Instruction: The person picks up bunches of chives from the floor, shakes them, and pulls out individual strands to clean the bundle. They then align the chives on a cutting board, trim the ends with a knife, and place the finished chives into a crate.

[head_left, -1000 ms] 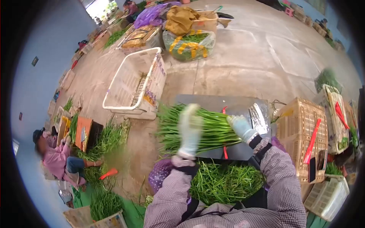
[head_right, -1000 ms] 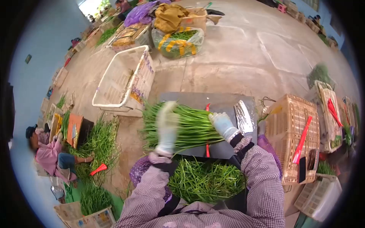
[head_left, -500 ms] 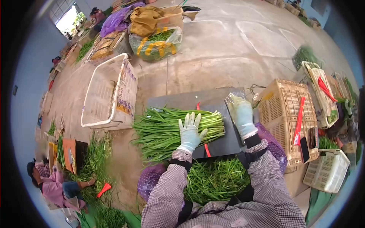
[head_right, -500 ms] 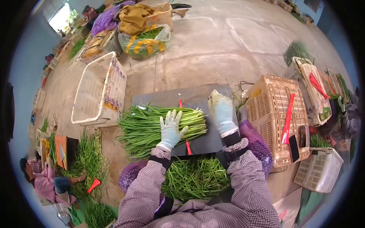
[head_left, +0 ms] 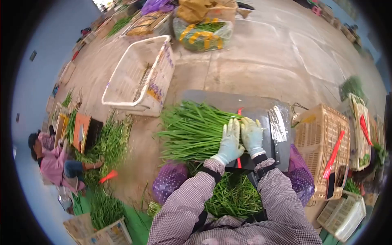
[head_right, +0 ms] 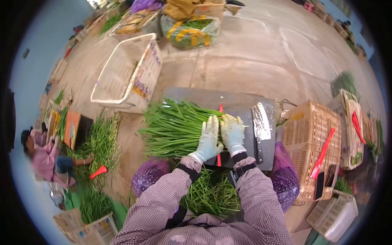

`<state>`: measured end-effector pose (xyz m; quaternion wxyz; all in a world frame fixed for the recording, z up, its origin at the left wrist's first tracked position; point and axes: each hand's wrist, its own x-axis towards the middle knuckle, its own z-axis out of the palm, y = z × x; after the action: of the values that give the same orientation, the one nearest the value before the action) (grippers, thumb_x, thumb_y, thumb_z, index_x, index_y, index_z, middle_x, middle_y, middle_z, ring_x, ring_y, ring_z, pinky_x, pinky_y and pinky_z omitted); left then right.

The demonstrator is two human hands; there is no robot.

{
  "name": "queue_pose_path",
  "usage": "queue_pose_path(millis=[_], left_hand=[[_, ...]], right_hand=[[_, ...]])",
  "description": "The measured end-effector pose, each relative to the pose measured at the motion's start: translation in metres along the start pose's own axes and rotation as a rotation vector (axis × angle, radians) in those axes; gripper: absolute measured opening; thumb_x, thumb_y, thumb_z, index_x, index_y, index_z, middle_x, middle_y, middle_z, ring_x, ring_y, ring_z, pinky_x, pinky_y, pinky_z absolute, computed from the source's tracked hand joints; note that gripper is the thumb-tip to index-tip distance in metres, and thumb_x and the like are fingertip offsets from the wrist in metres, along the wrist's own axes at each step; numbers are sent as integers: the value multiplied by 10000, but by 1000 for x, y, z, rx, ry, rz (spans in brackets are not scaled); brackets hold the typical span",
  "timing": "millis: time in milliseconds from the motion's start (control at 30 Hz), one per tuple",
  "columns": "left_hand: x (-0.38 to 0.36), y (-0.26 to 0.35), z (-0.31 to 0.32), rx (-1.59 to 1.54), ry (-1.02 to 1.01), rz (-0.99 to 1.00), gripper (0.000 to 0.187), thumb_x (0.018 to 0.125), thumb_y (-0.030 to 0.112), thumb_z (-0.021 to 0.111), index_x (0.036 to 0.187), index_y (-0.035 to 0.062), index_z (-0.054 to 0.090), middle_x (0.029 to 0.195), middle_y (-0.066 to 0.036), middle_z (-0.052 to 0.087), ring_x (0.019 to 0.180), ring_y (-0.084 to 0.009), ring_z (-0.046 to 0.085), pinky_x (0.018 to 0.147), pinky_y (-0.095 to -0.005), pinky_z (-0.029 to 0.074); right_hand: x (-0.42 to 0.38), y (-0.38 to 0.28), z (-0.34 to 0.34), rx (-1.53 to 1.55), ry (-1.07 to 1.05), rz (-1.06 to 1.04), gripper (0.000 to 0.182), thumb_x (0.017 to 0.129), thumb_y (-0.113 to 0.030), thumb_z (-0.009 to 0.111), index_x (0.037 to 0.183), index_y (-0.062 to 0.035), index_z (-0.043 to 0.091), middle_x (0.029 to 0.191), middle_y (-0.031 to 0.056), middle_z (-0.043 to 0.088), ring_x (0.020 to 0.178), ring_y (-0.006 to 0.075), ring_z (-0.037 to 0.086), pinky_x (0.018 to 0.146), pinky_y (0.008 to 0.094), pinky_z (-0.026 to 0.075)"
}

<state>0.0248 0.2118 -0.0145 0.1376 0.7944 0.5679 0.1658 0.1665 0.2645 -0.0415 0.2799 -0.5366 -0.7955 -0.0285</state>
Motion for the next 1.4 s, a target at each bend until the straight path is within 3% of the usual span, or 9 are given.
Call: queue_pose_path(millis=[133,267,467,600,700,933,1267,1333,1400], left_hand=[[-4,-27,-23,-503,54,-25,898,872,176,685,1620,-4,223,1635,-240,339,1547,-360,288,1272,-447,224],[-120,-20,-204,-954,324,14,488,1004,101,531,1480,-3,510,1377,-136,654,1316,-229,580,1162,-361,405],[-456,-65,-313,-380,930,-808,347,1066,173,531,1330,-34,622,1280,-99,715,1169,-176,669,1082,-328,473],[-676,-77,-202,-613,1249,-1302,322,1052,173,562,1320,14,644,1264,-111,726,1146,-170,680,1040,-320,501],[-826,-110,-31,-529,914,-1611,443,1013,318,658,1333,13,633,1313,-147,697,1154,-218,678,1004,-343,524],[-742,-144,138,-632,829,-1976,1329,752,601,862,1567,-168,149,1593,-391,298,1518,-417,319,1241,-394,276],[-625,-167,98,-346,145,-2225,1372,723,620,852,1645,20,33,1655,-250,263,1522,-400,293,1215,-548,296],[-648,-163,104,-292,224,-2225,1258,742,449,895,1635,1,130,1556,-229,435,1383,-355,489,1142,-494,401],[-687,-157,131,-533,1110,-1930,1120,731,232,918,1602,-2,254,1363,-192,602,1167,-284,627,1003,-423,514]], right_hand=[[0,13,11,-165,-103,-117,259,963,-174,550,1165,-84,686,1185,75,711,1137,252,657,1031,484,456],[-4,9,-8,-1,-129,-80,173,1008,-117,498,976,-79,664,779,154,638,706,361,613,639,480,491],[16,-36,-46,296,71,-68,407,1073,-169,551,1428,29,552,1419,193,611,1325,297,572,1152,386,414],[15,-174,-111,477,-67,-206,387,1083,-168,528,1436,-11,559,1419,156,621,1324,274,574,1145,372,414],[-6,-301,-153,622,-258,-472,349,1064,-109,508,1385,-12,602,1383,144,645,1294,280,599,1128,367,434],[-119,-453,-153,902,-581,-871,390,892,14,658,1276,-53,659,1252,133,680,1143,313,654,1009,413,518],[-189,-479,-105,835,-838,-837,364,875,-17,697,1235,-72,676,1221,103,683,1065,310,658,938,409,527],[-189,-484,-102,845,-875,-844,361,873,-19,697,1230,-67,678,1217,108,683,1048,319,657,929,411,528],[-185,-491,-99,845,-869,-865,339,884,-40,694,1222,-58,677,1206,118,687,1040,322,661,923,409,529]])
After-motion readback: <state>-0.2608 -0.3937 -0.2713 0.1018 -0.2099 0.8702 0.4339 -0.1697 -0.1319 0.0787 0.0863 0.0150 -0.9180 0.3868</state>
